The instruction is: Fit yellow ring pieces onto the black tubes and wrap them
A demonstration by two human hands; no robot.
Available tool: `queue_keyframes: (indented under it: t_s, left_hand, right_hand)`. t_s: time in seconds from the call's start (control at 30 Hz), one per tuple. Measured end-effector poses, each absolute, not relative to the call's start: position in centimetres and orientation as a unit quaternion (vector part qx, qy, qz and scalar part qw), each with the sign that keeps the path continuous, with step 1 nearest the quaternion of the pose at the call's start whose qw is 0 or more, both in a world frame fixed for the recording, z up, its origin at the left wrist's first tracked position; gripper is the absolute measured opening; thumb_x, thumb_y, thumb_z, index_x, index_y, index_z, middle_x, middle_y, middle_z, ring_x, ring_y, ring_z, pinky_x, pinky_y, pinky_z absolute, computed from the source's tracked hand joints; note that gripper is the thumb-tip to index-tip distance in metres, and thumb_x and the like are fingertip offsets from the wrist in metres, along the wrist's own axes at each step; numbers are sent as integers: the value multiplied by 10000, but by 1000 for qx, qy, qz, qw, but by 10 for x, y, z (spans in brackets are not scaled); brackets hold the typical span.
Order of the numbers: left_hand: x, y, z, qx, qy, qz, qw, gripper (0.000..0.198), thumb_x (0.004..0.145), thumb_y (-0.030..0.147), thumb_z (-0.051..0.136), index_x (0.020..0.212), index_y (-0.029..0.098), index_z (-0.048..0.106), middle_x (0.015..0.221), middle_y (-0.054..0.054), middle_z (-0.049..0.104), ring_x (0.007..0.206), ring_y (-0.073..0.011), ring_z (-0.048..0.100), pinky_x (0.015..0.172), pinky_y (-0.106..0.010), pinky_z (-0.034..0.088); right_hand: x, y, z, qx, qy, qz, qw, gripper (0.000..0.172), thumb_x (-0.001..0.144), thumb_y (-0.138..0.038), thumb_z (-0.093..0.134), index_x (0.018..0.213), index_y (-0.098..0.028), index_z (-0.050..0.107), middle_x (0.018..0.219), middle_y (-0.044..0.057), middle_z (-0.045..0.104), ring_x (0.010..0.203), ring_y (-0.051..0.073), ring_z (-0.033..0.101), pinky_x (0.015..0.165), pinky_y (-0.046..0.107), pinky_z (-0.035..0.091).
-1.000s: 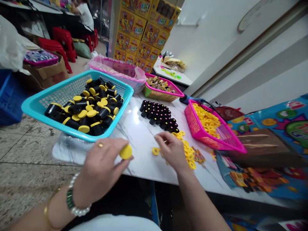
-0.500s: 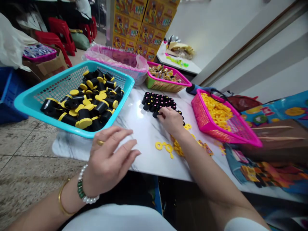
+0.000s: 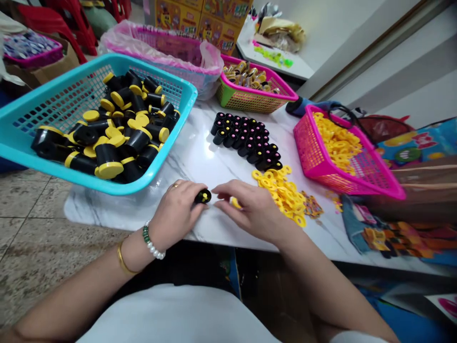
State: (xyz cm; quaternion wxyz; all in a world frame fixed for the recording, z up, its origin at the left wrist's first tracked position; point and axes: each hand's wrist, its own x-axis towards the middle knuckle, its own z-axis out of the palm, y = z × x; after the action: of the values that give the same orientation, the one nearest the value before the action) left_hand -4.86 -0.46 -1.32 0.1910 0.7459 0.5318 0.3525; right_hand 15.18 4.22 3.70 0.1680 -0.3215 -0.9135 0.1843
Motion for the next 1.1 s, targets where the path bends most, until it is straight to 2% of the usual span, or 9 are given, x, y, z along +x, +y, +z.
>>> queue_keyframes:
  t_s: [0.13,0.23,0.37,0.43,0.53,0.63,0.77,0.93,1.1]
  left_hand:
    - [-53,-8,-13,732,534,370,206,343,805,110,704,1136,149,620,1032,-94,702,983,-247,616,889,-427,526]
    - [-57,-11,-11,727,533,375,218,330,794,105,712,1111,138,630,1016,-94,705,981,-246,614,893,-421,521]
    - [-57,-11,-9,728,528,362,246,206,797,143,734,994,136,675,977,-83,700,974,-244,596,907,-417,502]
    - [-56,-11,-8,732,528,350,250,192,794,180,752,974,144,696,984,-81,691,969,-242,584,911,-416,494]
    - [-55,-12,-8,742,529,334,241,176,784,200,764,952,169,719,990,-70,674,963,-237,566,906,-405,484]
    - [-54,-13,-9,743,540,322,230,146,800,204,743,940,168,724,944,-64,658,928,-225,553,867,-377,485]
    - [-54,-14,-10,744,550,310,219,152,810,253,745,937,169,731,860,-50,641,862,-212,541,820,-346,475]
    - [-55,-12,-9,755,549,282,220,165,822,307,746,901,163,737,729,-25,639,782,-208,543,764,-342,448]
    - [-55,-11,-7,758,550,267,226,212,837,362,733,915,164,738,705,-23,659,754,-209,551,754,-351,437]
  right_hand:
    - [192,50,27,-375,-910,109,138,293,905,-300,634,1191,-248,671,1081,105,669,994,261,634,870,424,531]
    - [212,54,14,-374,-913,118,112,292,885,-301,660,1169,-253,701,1092,113,652,1006,272,621,864,458,540]
    - [208,49,8,-369,-903,136,174,207,875,-323,686,1057,-231,723,1016,107,686,1007,274,639,904,469,529]
    - [194,44,14,-366,-891,174,203,240,884,-330,683,1106,-238,702,1063,109,705,1049,275,652,925,452,529]
    - [167,38,25,-353,-881,236,209,308,901,-338,670,1200,-267,667,1070,86,720,974,235,687,858,375,559]
    - [147,36,30,-320,-888,261,201,294,903,-344,667,1187,-268,685,992,70,710,856,199,688,763,317,565]
    - [140,38,29,-321,-893,258,184,275,901,-330,675,1168,-267,694,931,64,679,802,184,666,694,294,542]
    - [142,38,27,-316,-890,271,187,285,879,-308,711,1157,-253,689,871,46,662,741,166,638,642,280,508]
    - [140,39,25,-314,-884,290,188,277,881,-306,707,1152,-258,680,870,41,665,748,173,634,687,301,508]
